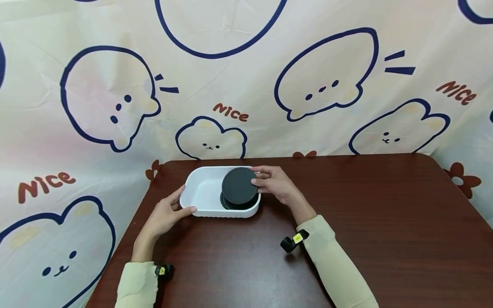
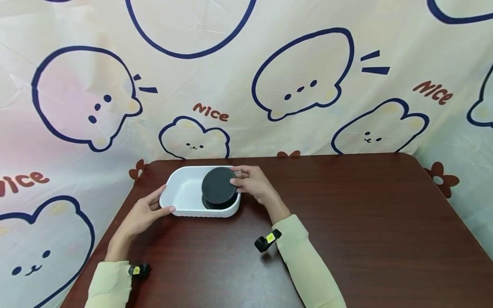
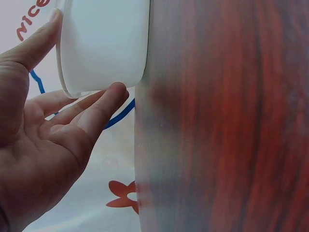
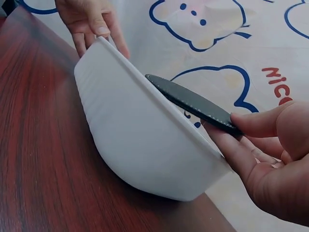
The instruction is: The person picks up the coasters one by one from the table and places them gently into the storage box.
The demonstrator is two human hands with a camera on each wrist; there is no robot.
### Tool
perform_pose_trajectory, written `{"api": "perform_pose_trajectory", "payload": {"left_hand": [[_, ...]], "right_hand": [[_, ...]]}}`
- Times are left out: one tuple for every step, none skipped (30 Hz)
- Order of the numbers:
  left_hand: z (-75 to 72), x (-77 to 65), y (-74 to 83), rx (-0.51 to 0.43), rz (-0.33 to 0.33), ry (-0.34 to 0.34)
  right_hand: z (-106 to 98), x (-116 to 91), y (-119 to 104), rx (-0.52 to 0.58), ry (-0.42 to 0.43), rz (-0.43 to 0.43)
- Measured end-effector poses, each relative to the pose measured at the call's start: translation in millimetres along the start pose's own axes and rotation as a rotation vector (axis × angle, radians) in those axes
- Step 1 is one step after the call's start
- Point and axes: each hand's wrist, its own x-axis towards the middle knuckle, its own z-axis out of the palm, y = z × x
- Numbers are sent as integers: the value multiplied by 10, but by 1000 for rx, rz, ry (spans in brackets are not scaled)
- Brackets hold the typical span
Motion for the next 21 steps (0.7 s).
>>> {"api": "perform_pose_trajectory", "payload": {"left_hand": [[0, -1, 0, 0, -1, -1], [0, 0, 0, -1, 0, -2], [0, 1, 0, -2, 0, -4], [-1, 3, 0, -3, 0, -4], [-3, 3, 0, -5, 0, -4], [-5, 4, 1, -6, -1, -5], [-6, 6, 1, -7, -1, -5], [-8, 7, 2, -8, -1, -5], [-10, 7, 3, -10, -2, -5], [-12, 7, 4, -12, -3, -5], [-13, 7, 4, -13, -3, -5], [-14, 7, 4, -13, -3, -5], [-15, 6, 4, -14, -3, -5], [-15, 5, 2, -16, -3, -4], [-14, 5, 1, -16, -4, -5], [-13, 4, -1, -16, -4, -5], [-11, 4, -4, -16, -5, -5], [-10, 4, -6, -14, -6, -5], [-8, 3, -4, -13, -7, -6], [-6, 2, -2, -14, -10, -7], [-5, 0, 1, -14, -12, -8]], "right_hand": [[12, 4, -2, -18, 3, -7], [25, 3, -6, -36, 6, -15], [40, 2, -11, -59, 11, -26], [53, 1, -15, -86, 16, -38], [66, 3, -16, -114, 19, -52], [78, 5, -18, -147, 26, -66], [92, 3, -23, -181, 33, -79], [108, -1, -32, -216, 39, -91], [123, -4, -38, -249, 45, -103], [136, -7, -44, -278, 51, -113], [148, -11, -49, -305, 58, -121], [160, -19, -56, -336, 66, -132], [171, -27, -62, -373, 75, -147], [179, -30, -62, -415, 86, -168], [187, -37, -65, -454, 98, -190], [194, -46, -68, -495, 112, -209], [202, -55, -74, -537, 128, -225], [207, -63, -76, -577, 146, -243], [208, -70, -81, -607, 160, -256], [206, -78, -85, -624, 171, -269], [203, -88, -91, -628, 179, -273]]}}
